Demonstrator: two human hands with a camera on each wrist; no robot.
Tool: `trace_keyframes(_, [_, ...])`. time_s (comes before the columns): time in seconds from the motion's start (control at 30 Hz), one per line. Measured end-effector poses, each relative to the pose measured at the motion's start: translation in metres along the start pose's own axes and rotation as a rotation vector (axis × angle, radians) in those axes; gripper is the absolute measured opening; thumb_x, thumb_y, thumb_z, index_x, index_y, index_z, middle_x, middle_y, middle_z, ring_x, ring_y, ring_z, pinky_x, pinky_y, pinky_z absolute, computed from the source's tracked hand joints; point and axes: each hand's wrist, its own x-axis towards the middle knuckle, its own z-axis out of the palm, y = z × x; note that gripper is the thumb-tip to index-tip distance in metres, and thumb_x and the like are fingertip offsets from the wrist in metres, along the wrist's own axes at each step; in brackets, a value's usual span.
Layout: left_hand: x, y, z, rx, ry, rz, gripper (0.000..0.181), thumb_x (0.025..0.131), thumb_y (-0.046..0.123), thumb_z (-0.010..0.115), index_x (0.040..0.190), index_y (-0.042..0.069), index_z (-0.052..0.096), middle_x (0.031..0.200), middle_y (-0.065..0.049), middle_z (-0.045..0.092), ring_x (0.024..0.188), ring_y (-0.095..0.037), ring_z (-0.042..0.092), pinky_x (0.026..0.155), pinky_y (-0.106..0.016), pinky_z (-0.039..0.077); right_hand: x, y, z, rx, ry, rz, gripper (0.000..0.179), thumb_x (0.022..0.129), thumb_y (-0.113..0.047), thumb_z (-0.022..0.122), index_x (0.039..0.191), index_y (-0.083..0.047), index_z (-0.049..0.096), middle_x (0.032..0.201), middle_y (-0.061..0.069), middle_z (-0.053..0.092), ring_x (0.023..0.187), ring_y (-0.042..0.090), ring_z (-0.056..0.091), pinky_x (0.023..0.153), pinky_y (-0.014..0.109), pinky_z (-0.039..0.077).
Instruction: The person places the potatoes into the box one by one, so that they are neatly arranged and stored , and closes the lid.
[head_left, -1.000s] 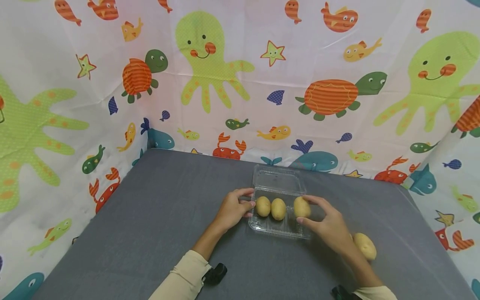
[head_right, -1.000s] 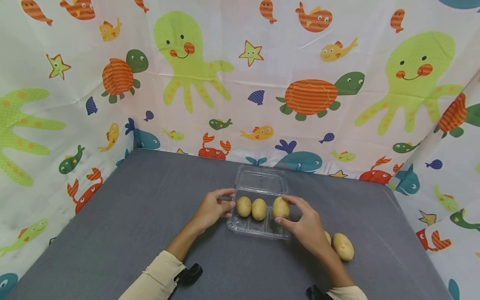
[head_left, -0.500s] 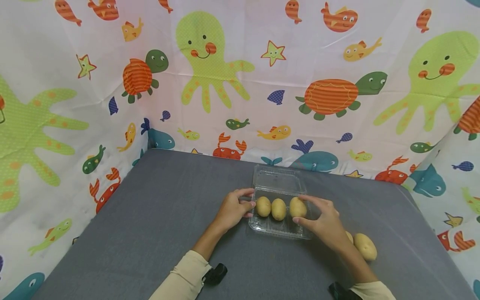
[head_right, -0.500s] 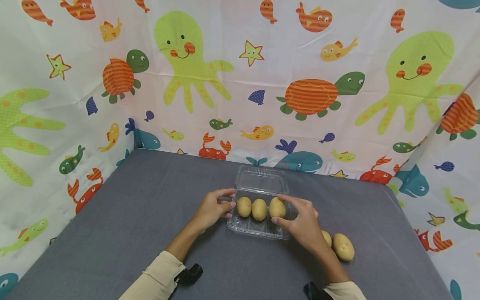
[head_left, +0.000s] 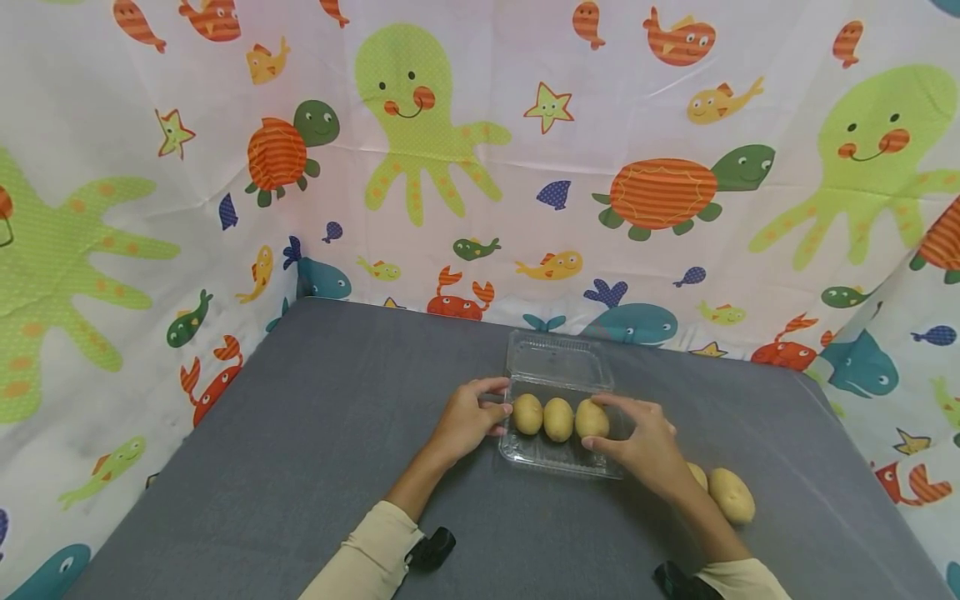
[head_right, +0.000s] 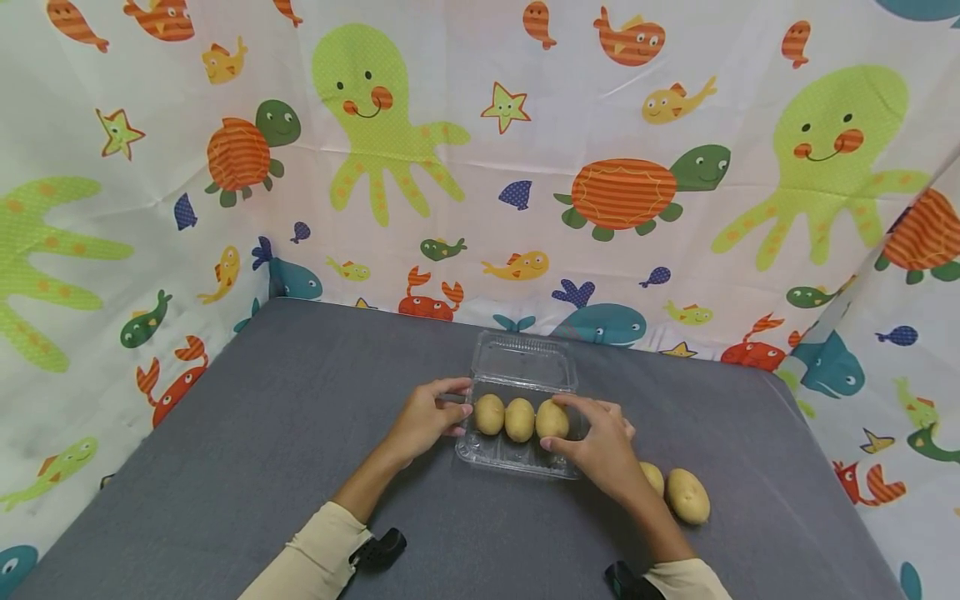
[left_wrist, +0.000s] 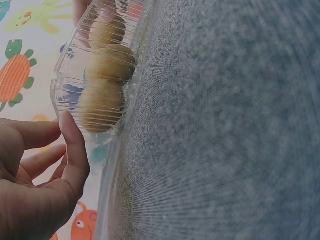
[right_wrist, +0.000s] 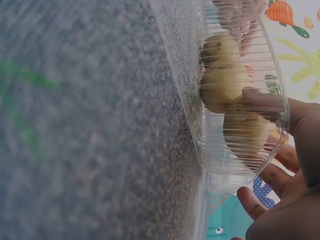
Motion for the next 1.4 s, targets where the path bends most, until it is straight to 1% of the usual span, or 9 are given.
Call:
trace_keyframes(0.37, [0.0, 0.0011, 0.0006, 0.011, 0.0, -0.003, 0.045, 0.101, 0.001, 0.07, 0.145, 0.001, 0.063, 0.134, -0.019, 0.063, 0.088, -0.016, 0.072, 0.071, -0.028, 0.067, 0.0005, -0.0024, 0.0012, -0.024, -0.014, 0.0, 0.065, 0.08, -0.029, 0.096, 0.138, -0.014, 0.07, 0.143, 0.015, 0.067, 0.138, 0.05, 0.049, 0.093, 0.075, 0.03])
trace_keyframes(0.53, [0.0002, 0.0027, 0.0005, 0.012, -0.001, -0.006, 0.045, 0.101, 0.001, 0.07, 0.145, 0.002, 0.063, 0.133, -0.018, 0.063, 0.089, -0.015, 0.072, 0.071, -0.028, 0.067, 0.0004, -0.0028, 0.0002, -0.032, -0.029, 0.024, 0.065, 0.08, -0.029, 0.095, 0.139, -0.015, 0.07, 0.145, 0.017, 0.065, 0.139, 0.052, 0.046, 0.094, 0.075, 0.03])
trace_keyframes(0.7, [0.0002, 0.0022, 0.0002, 0.01, -0.002, 0.0, 0.045, 0.101, 0.001, 0.07, 0.145, 0.001, 0.063, 0.133, -0.018, 0.063, 0.089, -0.015, 0.071, 0.07, -0.028, 0.067, -0.0007, -0.0051, 0.0002, -0.05, -0.051, 0.051, 0.066, 0.081, -0.03, 0.095, 0.139, -0.015, 0.069, 0.147, 0.017, 0.063, 0.136, 0.052, 0.044, 0.093, 0.07, 0.032])
trace_keyframes(0.8, [0.0, 0.0021, 0.0002, 0.011, -0.003, -0.001, 0.045, 0.101, 0.0, 0.07, 0.145, 0.002, 0.063, 0.134, -0.017, 0.062, 0.088, -0.015, 0.071, 0.07, -0.028, 0.067, -0.0002, -0.0058, 0.0012, -0.063, -0.053, 0.061, 0.063, 0.08, -0.027, 0.095, 0.138, -0.015, 0.07, 0.146, 0.018, 0.064, 0.134, 0.051, 0.044, 0.093, 0.067, 0.032])
trace_keyframes(0.93, [-0.001, 0.0017, 0.0001, 0.014, -0.005, 0.014, 0.045, 0.101, 0.0, 0.07, 0.145, 0.001, 0.063, 0.134, -0.018, 0.062, 0.088, -0.018, 0.072, 0.071, -0.03, 0.068, 0.0009, -0.0061, 0.0021, -0.069, -0.05, 0.063, 0.058, 0.081, -0.023, 0.094, 0.134, -0.016, 0.072, 0.144, 0.018, 0.065, 0.133, 0.051, 0.045, 0.096, 0.071, 0.031])
trace_keyframes(1.07, [-0.0011, 0.0013, -0.0003, 0.004, -0.009, 0.038, 0.045, 0.101, -0.001, 0.069, 0.145, -0.001, 0.062, 0.133, -0.021, 0.062, 0.091, -0.024, 0.073, 0.073, -0.033, 0.068, 0.0012, -0.0065, 0.0006, -0.063, -0.051, 0.062, 0.053, 0.083, -0.021, 0.093, 0.132, -0.017, 0.073, 0.144, 0.018, 0.065, 0.134, 0.051, 0.045, 0.099, 0.079, 0.03])
trace_keyframes(1.17, [-0.0005, 0.0008, -0.0002, -0.007, -0.008, 0.046, 0.045, 0.101, -0.001, 0.069, 0.145, -0.001, 0.062, 0.134, -0.021, 0.062, 0.091, -0.026, 0.073, 0.072, -0.032, 0.068, 0.001, -0.0075, -0.0014, -0.05, -0.05, 0.065, 0.051, 0.084, -0.02, 0.092, 0.132, -0.016, 0.073, 0.144, 0.017, 0.065, 0.136, 0.052, 0.043, 0.102, 0.083, 0.027])
trace_keyframes(1.3, [-0.0009, 0.0008, 0.0002, -0.009, -0.006, 0.046, 0.045, 0.1, -0.001, 0.07, 0.145, -0.002, 0.062, 0.133, -0.022, 0.062, 0.088, -0.023, 0.073, 0.07, -0.028, 0.067, 0.0007, -0.0083, -0.0035, -0.042, -0.052, 0.058, 0.052, 0.084, -0.021, 0.092, 0.132, -0.016, 0.073, 0.144, 0.017, 0.065, 0.137, 0.053, 0.044, 0.103, 0.086, 0.026])
trace_keyframes(1.4, [-0.0015, 0.0006, 0.0002, -0.005, -0.006, 0.043, 0.045, 0.1, -0.001, 0.069, 0.145, -0.002, 0.062, 0.133, -0.021, 0.062, 0.089, -0.019, 0.073, 0.069, -0.027, 0.067, 0.0006, -0.007, -0.0049, -0.044, -0.048, 0.051, 0.052, 0.084, -0.023, 0.092, 0.132, -0.016, 0.073, 0.143, 0.016, 0.066, 0.136, 0.05, 0.046, 0.105, 0.082, 0.032])
